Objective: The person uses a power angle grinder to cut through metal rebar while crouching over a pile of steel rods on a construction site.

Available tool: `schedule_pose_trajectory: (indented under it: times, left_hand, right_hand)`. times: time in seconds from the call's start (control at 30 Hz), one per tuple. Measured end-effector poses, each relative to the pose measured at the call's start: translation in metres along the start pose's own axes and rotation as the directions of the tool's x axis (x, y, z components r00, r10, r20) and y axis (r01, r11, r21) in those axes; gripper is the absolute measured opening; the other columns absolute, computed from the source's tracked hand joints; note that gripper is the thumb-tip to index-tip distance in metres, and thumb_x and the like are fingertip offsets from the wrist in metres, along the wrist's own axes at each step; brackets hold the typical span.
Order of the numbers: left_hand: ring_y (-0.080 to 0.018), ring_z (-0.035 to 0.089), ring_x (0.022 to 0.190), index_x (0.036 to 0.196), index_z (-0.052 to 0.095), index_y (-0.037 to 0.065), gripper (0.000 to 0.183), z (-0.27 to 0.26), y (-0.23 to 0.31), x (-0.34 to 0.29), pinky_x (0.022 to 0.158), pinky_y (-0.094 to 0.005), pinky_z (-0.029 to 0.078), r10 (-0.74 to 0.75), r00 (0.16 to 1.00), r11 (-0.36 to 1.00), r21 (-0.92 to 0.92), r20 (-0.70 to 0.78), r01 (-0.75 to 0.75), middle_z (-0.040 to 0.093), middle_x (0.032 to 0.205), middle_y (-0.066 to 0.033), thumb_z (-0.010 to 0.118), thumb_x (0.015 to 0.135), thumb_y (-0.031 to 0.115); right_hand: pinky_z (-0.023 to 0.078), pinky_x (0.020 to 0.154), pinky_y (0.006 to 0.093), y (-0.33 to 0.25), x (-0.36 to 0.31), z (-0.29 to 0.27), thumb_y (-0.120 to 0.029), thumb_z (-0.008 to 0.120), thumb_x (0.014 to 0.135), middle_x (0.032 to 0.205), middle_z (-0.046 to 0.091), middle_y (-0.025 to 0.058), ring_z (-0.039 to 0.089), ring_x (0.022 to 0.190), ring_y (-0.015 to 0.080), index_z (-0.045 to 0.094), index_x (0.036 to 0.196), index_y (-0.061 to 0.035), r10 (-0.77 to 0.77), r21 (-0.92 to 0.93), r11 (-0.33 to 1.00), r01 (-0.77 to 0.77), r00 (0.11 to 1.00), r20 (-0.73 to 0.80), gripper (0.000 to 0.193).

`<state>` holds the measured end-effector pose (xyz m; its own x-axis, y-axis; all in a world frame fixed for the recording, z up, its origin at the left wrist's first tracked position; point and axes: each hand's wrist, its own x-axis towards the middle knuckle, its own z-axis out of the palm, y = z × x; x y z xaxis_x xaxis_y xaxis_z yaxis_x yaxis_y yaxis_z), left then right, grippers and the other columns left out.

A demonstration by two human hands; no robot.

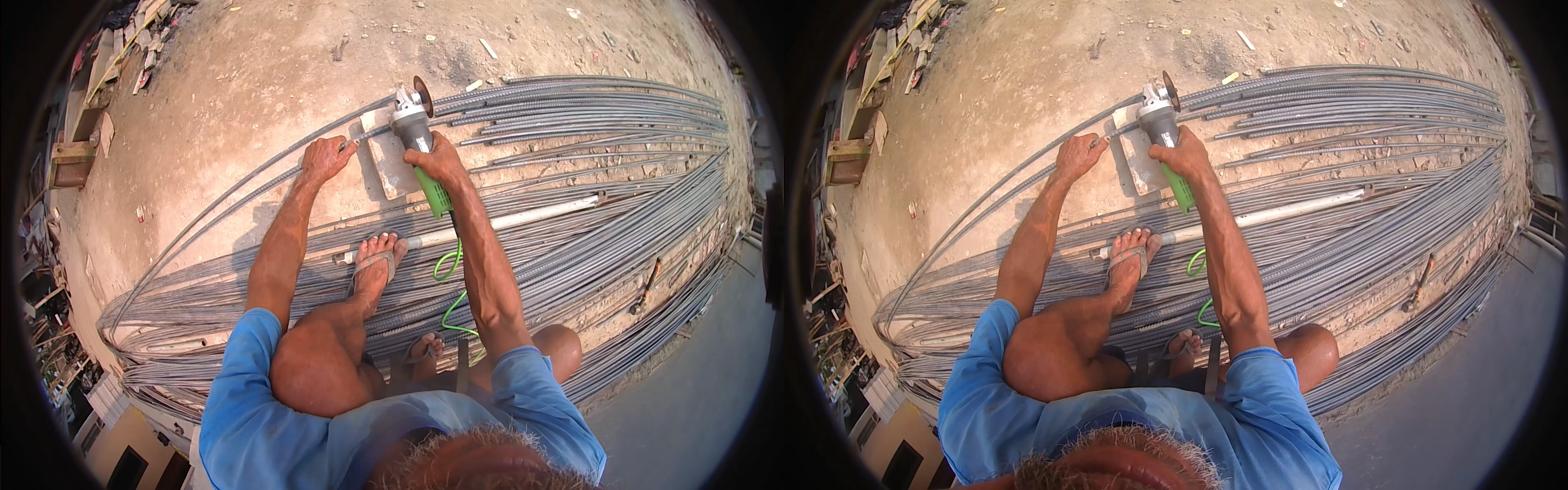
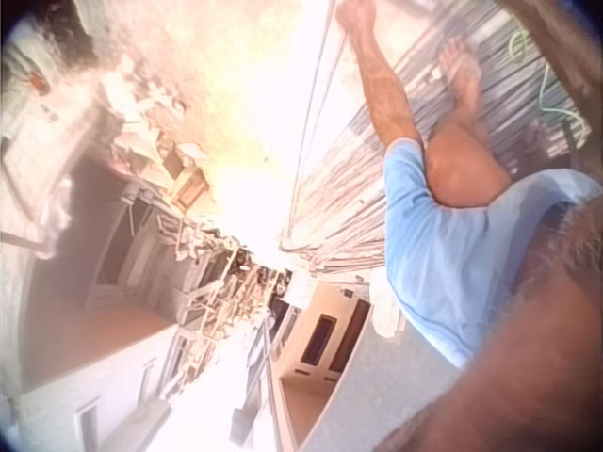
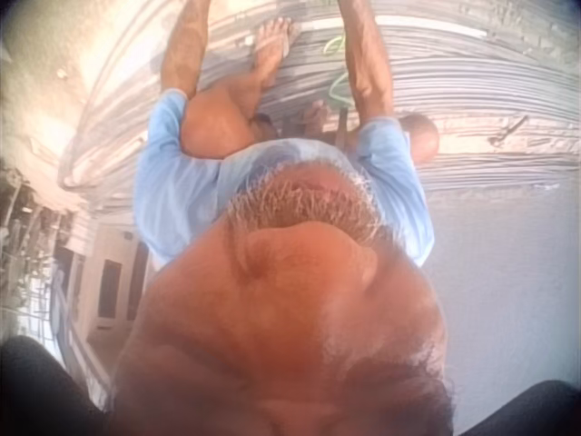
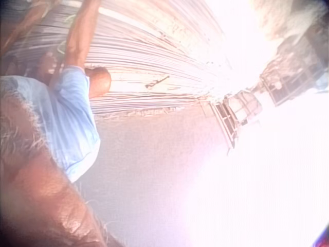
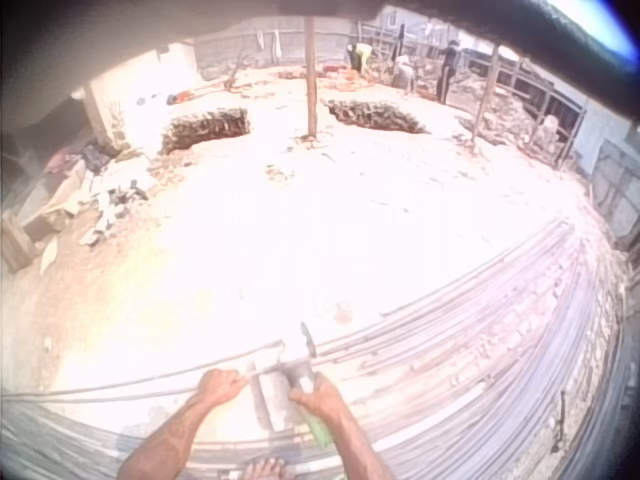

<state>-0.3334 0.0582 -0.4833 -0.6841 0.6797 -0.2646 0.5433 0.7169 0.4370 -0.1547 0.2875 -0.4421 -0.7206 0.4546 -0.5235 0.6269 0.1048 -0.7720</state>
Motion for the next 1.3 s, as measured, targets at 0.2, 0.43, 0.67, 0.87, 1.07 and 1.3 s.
schedule_pose_trajectory:
  times: [0.2, 0.43, 0.67, 0.87, 1.07, 1.3]
  left_hand:
    - [-0.0341, 0.063, 0.058, 0.081, 0.071, 0.002, 0.056, 0.000, -0.001, -0.001, 0.058, -0.0486, 0.047, 0.001, 1.000, 1.000, -0.002, -0.022, -0.001, 0.063, 0.061, -0.0203, 0.059, 0.096, 0.054]
    - [-0.0338, 0.071, 0.069, 0.100, 0.077, 0.005, 0.056, -0.005, 0.001, 0.003, 0.063, -0.0484, 0.054, -0.044, 0.996, 0.997, 0.073, 0.073, 0.039, 0.072, 0.073, -0.0189, 0.058, 0.096, 0.058]
    - [-0.0348, 0.067, 0.064, 0.091, 0.074, 0.002, 0.053, -0.002, 0.001, -0.001, 0.063, -0.0489, 0.050, -0.028, 1.000, 1.000, 0.010, -0.004, 0.028, 0.067, 0.066, -0.0214, 0.059, 0.096, 0.053]
    - [-0.0353, 0.069, 0.068, 0.096, 0.075, 0.003, 0.054, -0.003, 0.004, 0.000, 0.065, -0.0485, 0.051, -0.020, 1.000, 0.999, 0.031, -0.003, 0.020, 0.068, 0.069, -0.0223, 0.059, 0.096, 0.054]
    - [-0.0317, 0.070, 0.067, 0.096, 0.076, 0.005, 0.054, 0.001, -0.005, 0.003, 0.063, -0.0474, 0.054, -0.013, 1.000, 0.998, 0.054, 0.027, 0.012, 0.071, 0.071, -0.0180, 0.059, 0.096, 0.056]
    - [-0.0304, 0.069, 0.065, 0.092, 0.075, 0.004, 0.053, -0.004, 0.002, 0.001, 0.061, -0.0465, 0.053, -0.028, 0.998, 0.998, 0.064, 0.053, 0.025, 0.070, 0.070, -0.0170, 0.059, 0.097, 0.055]
  right_hand:
    - [0.057, 0.085, 0.0421, -0.002, -0.006, 0.001, -0.040, 0.080, 0.061, 0.105, 0.072, 0.0265, 0.072, 0.098, 0.0350, 0.063, 0.118, 0.0078, 0.004, 0.017, 1.000, -0.004, 1.000, -0.006, 0.076]
    - [0.056, 0.087, 0.0414, -0.002, 0.001, 0.001, -0.041, 0.080, 0.060, 0.109, 0.071, 0.0277, 0.072, 0.100, 0.0364, 0.062, 0.122, 0.0085, 0.022, -0.004, 1.000, -0.022, 1.000, 0.006, 0.081]
    - [0.056, 0.088, 0.0415, -0.005, 0.003, 0.002, -0.042, 0.080, 0.060, 0.110, 0.071, 0.0279, 0.071, 0.102, 0.0363, 0.062, 0.123, 0.0082, 0.022, 0.008, 1.000, -0.022, 1.000, 0.014, 0.082]
    - [0.056, 0.087, 0.0416, 0.001, 0.003, 0.001, -0.042, 0.080, 0.060, 0.108, 0.071, 0.0279, 0.071, 0.101, 0.0368, 0.063, 0.121, 0.0084, 0.004, 0.009, 1.000, -0.004, 1.000, 0.001, 0.081]
    - [0.057, 0.084, 0.0420, -0.002, -0.004, 0.002, -0.041, 0.080, 0.060, 0.104, 0.072, 0.0277, 0.072, 0.096, 0.0372, 0.063, 0.119, 0.0084, -0.005, 0.025, 1.000, 0.006, 1.000, -0.019, 0.079]
    - [0.057, 0.084, 0.0427, -0.001, -0.012, 0.000, -0.041, 0.080, 0.060, 0.103, 0.072, 0.0268, 0.072, 0.095, 0.0367, 0.063, 0.118, 0.0084, -0.008, 0.012, 1.000, 0.008, 1.000, -0.028, 0.078]
